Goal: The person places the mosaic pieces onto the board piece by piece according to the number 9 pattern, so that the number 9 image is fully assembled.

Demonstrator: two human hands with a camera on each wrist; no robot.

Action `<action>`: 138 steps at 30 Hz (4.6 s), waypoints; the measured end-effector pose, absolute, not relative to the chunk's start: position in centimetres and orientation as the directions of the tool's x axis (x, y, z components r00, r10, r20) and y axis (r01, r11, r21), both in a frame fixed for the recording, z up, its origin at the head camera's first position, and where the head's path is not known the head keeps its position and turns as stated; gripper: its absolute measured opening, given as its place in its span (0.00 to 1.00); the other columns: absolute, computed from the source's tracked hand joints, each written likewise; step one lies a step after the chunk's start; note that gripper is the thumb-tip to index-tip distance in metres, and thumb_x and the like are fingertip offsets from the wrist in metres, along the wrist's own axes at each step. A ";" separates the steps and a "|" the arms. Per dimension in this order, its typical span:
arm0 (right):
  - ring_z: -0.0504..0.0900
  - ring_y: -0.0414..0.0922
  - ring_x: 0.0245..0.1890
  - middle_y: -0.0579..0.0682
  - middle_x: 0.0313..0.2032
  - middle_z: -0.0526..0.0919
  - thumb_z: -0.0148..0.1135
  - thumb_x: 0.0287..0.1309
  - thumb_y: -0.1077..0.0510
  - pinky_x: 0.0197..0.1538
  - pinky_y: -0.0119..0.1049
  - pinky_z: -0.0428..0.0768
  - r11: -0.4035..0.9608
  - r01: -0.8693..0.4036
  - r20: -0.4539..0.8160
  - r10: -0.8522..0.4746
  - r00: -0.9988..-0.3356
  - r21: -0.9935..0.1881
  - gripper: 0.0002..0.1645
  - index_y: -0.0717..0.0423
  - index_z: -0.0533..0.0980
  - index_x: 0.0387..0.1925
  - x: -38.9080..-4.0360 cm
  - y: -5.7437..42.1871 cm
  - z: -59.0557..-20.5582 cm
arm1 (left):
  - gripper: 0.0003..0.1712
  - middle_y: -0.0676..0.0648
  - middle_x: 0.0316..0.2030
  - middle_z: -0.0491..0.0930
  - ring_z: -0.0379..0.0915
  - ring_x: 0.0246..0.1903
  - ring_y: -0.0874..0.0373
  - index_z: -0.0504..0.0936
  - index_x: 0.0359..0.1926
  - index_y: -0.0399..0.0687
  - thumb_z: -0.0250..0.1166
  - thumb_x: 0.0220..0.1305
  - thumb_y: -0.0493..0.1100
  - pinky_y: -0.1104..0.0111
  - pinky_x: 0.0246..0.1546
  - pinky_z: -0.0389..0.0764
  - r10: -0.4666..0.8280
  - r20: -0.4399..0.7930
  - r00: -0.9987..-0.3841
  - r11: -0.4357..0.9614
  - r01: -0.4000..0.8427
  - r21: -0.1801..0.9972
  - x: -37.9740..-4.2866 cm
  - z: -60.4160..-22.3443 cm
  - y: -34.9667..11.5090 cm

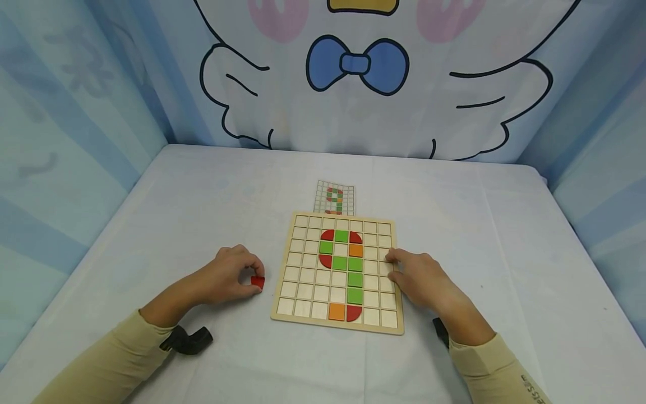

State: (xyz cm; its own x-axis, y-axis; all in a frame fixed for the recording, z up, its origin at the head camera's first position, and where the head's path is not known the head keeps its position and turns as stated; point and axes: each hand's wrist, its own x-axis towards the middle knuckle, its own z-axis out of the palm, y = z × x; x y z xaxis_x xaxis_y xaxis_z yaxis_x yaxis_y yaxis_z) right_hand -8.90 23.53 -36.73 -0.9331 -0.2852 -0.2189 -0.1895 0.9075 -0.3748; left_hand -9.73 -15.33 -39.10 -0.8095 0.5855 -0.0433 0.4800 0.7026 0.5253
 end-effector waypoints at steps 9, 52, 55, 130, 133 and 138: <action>0.77 0.64 0.56 0.66 0.60 0.76 0.62 0.66 0.59 0.53 0.59 0.74 0.901 -0.199 -0.199 -0.292 -0.935 -0.386 0.22 0.61 0.76 0.59 -8.7 23.3 -36.6 | 0.09 0.62 0.31 0.75 0.67 0.40 0.59 0.81 0.35 0.54 0.74 0.57 0.41 0.50 0.52 0.61 0.602 -0.009 -0.798 0.683 0.509 0.524 -9.7 -38.7 -15.0; 0.77 0.62 0.54 0.67 0.60 0.76 0.62 0.66 0.58 0.51 0.58 0.74 0.906 -0.178 -0.226 -0.280 -0.933 -0.384 0.23 0.61 0.75 0.60 -8.8 23.4 -36.6 | 0.08 0.62 0.27 0.73 0.64 0.41 0.60 0.81 0.32 0.57 0.74 0.57 0.44 0.56 0.49 0.58 0.703 -0.026 -0.711 0.605 0.577 0.549 -9.2 -38.4 -8.5; 0.77 0.62 0.54 0.67 0.60 0.76 0.62 0.66 0.58 0.51 0.58 0.74 0.905 -0.179 -0.226 -0.281 -0.933 -0.385 0.23 0.61 0.75 0.60 -8.8 23.5 -36.6 | 0.07 0.63 0.26 0.73 0.64 0.40 0.60 0.81 0.32 0.58 0.74 0.57 0.45 0.57 0.47 0.59 0.710 -0.029 -0.704 0.602 0.584 0.544 -9.1 -38.5 -8.0; 0.79 0.58 0.46 0.68 0.57 0.78 0.63 0.66 0.58 0.46 0.54 0.75 0.909 -0.191 -0.222 -0.287 -0.932 -0.371 0.23 0.62 0.75 0.60 -8.8 23.4 -36.6 | 0.08 0.69 0.26 0.73 0.63 0.38 0.65 0.84 0.33 0.62 0.75 0.58 0.52 0.63 0.43 0.58 0.747 -0.024 -0.665 0.616 0.677 0.402 -7.6 -38.6 -4.8; 0.79 0.58 0.47 0.68 0.57 0.77 0.63 0.66 0.58 0.47 0.55 0.75 0.910 -0.183 -0.226 -0.281 -0.933 -0.373 0.23 0.62 0.75 0.60 -8.8 23.4 -36.7 | 0.07 0.69 0.26 0.73 0.63 0.38 0.65 0.84 0.33 0.62 0.76 0.58 0.52 0.63 0.43 0.58 0.744 -0.028 -0.667 0.617 0.670 0.413 -7.6 -38.6 -4.8; 0.79 0.59 0.48 0.68 0.58 0.77 0.63 0.66 0.58 0.47 0.56 0.75 0.909 -0.183 -0.227 -0.281 -0.933 -0.374 0.23 0.62 0.75 0.60 -8.8 23.4 -36.7 | 0.07 0.68 0.26 0.72 0.63 0.38 0.65 0.84 0.33 0.61 0.76 0.58 0.51 0.63 0.43 0.58 0.739 -0.034 -0.672 0.620 0.660 0.425 -7.7 -38.7 -4.8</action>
State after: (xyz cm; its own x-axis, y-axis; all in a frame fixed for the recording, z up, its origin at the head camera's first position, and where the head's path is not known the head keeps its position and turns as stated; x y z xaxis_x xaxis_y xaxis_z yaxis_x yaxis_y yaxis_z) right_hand -8.77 23.35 -36.67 -0.9326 -0.2809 -0.2267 -0.1829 0.9091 -0.3743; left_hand -7.67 -4.78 -38.66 -0.6725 0.7393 -0.0335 0.6601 0.6197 0.4246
